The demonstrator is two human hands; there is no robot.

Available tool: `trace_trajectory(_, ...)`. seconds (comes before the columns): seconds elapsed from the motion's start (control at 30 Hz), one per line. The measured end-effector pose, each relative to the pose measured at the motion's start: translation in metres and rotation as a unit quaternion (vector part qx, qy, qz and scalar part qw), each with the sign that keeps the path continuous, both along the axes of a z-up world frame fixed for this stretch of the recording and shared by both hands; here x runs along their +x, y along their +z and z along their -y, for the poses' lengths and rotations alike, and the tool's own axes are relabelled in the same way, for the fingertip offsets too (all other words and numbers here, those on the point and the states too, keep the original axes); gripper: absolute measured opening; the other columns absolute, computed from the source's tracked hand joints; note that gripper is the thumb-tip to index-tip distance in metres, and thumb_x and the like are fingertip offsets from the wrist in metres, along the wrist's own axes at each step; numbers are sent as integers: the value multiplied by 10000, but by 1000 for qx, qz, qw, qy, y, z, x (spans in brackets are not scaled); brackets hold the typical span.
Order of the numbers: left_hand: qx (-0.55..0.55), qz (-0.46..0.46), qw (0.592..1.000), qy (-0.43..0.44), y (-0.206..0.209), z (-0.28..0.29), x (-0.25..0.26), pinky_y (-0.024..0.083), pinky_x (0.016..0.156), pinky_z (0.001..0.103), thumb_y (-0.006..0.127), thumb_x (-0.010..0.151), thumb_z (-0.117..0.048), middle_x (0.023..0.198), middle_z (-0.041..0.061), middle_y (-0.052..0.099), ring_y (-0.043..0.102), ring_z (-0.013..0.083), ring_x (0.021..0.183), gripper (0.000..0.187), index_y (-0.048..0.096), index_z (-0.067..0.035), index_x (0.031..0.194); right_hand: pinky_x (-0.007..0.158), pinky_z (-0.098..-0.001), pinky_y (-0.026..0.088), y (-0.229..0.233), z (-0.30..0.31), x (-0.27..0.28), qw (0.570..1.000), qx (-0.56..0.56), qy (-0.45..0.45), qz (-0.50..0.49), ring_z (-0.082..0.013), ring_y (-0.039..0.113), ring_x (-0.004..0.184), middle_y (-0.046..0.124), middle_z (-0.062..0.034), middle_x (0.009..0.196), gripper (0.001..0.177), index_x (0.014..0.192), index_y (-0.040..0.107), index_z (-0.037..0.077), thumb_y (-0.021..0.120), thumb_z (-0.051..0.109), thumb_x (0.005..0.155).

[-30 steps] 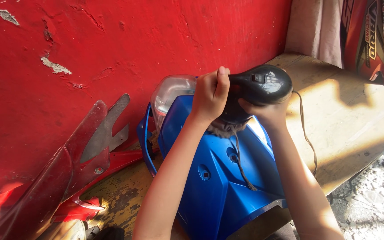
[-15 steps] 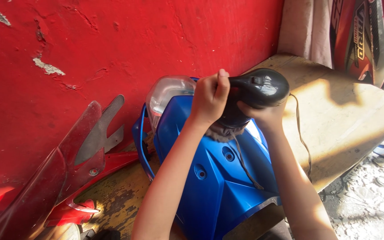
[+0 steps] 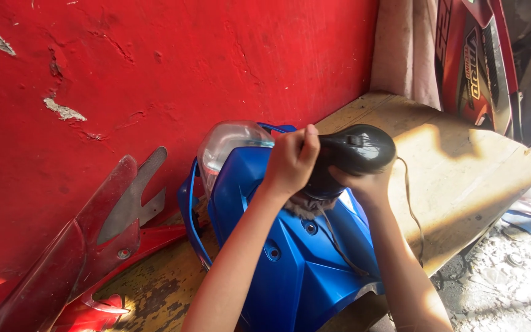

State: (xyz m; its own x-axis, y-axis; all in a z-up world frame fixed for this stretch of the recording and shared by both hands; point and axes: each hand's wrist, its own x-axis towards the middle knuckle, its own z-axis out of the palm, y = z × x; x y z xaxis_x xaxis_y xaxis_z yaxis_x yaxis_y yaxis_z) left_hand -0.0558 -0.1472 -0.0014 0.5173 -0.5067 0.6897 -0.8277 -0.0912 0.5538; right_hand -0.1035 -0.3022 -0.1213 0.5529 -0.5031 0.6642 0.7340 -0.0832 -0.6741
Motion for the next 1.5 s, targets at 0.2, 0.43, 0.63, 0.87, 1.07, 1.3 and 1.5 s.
trace_trajectory(0.2, 18, -8, 1000, -24, -6, -11, -17, 476, 576, 432, 433, 1069, -354, 665, 214, 590, 669, 389, 670, 483, 597, -2, 781, 949, -312, 577, 9, -13, -36, 1000, -16, -24, -4, -148, 676, 1010, 690, -21, 1125, 734, 1250, 559, 55, 909, 71, 606)
trace_trajectory(0.43, 11, 2, 999, -38, -4, -3, -20, 490, 577, 418, 443, 1066, -361, 660, 196, 600, 659, 383, 661, 475, 593, -27, 764, 972, -333, 580, -30, 3, -18, 997, 53, -6, -53, -167, 682, 1037, 700, -37, 1145, 646, 1263, 617, 48, 873, 50, 669)
trace_trajectory(0.63, 23, -28, 999, 10, -8, -15, -21, 465, 574, 439, 451, 1072, -357, 639, 211, 571, 657, 381, 629, 493, 572, -17, 735, 987, -350, 564, -9, -14, -32, 999, -1, -9, -44, -178, 666, 1063, 693, -37, 1163, 675, 1262, 609, 47, 889, 27, 649)
trace_trajectory(0.87, 16, 0, 999, -48, -14, -1, -42, 508, 618, 426, 456, 1069, -345, 719, 202, 625, 666, 392, 717, 427, 645, -46, 831, 1024, -355, 565, -46, 2, -47, 996, 63, 28, -54, -179, 684, 1104, 704, -38, 1204, 675, 1288, 610, 52, 860, 42, 661)
trace_trajectory(1.07, 7, -35, 999, -22, -13, -1, -24, 466, 577, 436, 454, 1074, -352, 665, 200, 586, 655, 390, 669, 460, 573, -30, 768, 955, -350, 575, -34, 5, -26, 997, 19, -30, -71, -186, 679, 1022, 706, -55, 1136, 622, 1242, 633, 32, 873, 23, 668)
trace_trajectory(1.3, 42, -27, 998, -44, -23, 9, -48, 454, 580, 439, 456, 1078, -352, 683, 217, 572, 617, 422, 683, 478, 568, -27, 747, 1019, -332, 561, -26, 0, -67, 998, 30, 35, -35, -171, 679, 1099, 707, -41, 1191, 636, 1263, 612, 55, 847, 39, 672)
trace_trajectory(1.5, 19, -37, 999, -29, -22, 13, -34, 463, 570, 433, 467, 1065, -328, 659, 222, 576, 645, 404, 670, 457, 576, -13, 753, 942, -357, 572, -62, 15, -29, 997, 27, -32, -69, -193, 669, 1016, 699, -69, 1134, 619, 1245, 630, 25, 891, 17, 683)
